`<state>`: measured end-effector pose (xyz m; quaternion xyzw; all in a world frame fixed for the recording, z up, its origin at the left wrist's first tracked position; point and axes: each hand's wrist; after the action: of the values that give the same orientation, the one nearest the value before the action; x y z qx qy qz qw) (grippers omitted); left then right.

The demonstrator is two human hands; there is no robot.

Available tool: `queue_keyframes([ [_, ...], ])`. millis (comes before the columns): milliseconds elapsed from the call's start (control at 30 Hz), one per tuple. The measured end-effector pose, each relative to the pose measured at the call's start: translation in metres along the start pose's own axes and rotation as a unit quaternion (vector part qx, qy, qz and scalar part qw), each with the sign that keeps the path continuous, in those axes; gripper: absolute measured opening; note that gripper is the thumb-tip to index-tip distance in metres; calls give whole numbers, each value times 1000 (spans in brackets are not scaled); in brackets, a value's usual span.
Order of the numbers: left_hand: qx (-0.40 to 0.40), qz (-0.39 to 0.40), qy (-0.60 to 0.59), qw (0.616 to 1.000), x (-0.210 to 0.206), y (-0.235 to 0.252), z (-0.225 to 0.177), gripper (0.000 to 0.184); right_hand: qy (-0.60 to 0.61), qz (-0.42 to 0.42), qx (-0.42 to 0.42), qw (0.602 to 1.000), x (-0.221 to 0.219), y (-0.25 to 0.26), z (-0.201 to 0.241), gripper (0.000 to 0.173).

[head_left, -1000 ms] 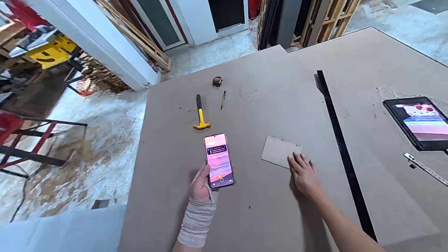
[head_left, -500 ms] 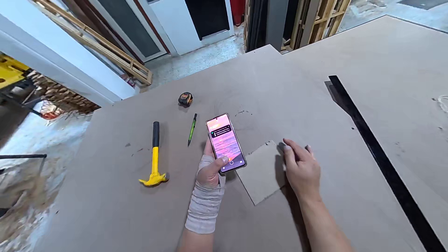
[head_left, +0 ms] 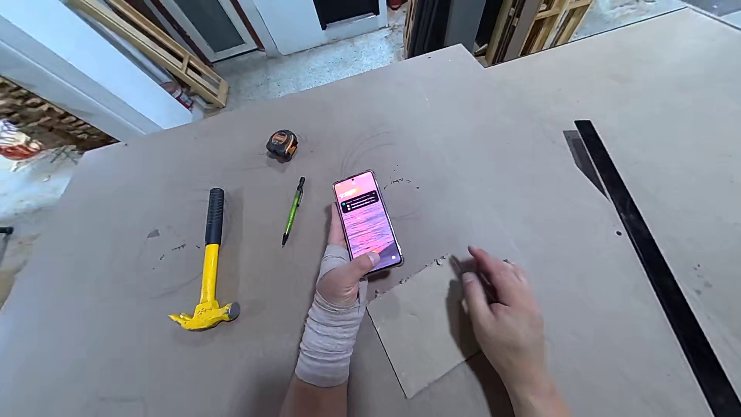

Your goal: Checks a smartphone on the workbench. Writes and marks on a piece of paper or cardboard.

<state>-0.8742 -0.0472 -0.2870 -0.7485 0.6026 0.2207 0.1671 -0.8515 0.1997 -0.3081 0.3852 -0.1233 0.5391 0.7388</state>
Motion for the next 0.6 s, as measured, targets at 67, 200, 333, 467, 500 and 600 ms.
queue_keyframes([
  [67,0,4,11,1000,-1,-1,0,111,-47,101,77,991,-4,-3,-1,53],
  [200,-1,-5,26,1000,-3,-2,0,109,-87,153,119,977,-7,-5,1,52],
  [333,4,-16,17,1000,-6,-5,-1,106,-65,120,94,986,-6,-4,2,48],
  [467,-12,7,-7,1000,-3,0,1,107,-39,87,62,993,-4,-4,0,39],
  [500,-11,8,-12,1000,-2,0,1,107,-30,77,55,995,-4,-4,0,35],
  [600,-6,12,-25,1000,0,1,3,103,9,28,29,999,-1,-4,0,25],
])
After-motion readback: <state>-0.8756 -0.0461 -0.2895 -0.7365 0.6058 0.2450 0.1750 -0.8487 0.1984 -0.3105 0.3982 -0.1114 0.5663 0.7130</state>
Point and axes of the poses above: each hand's wrist, its own y-axis towards the middle knuckle, its own x-axis out of the back of the hand, z = x × y, and after that the axes turned 8 degrees about -z, right-handed
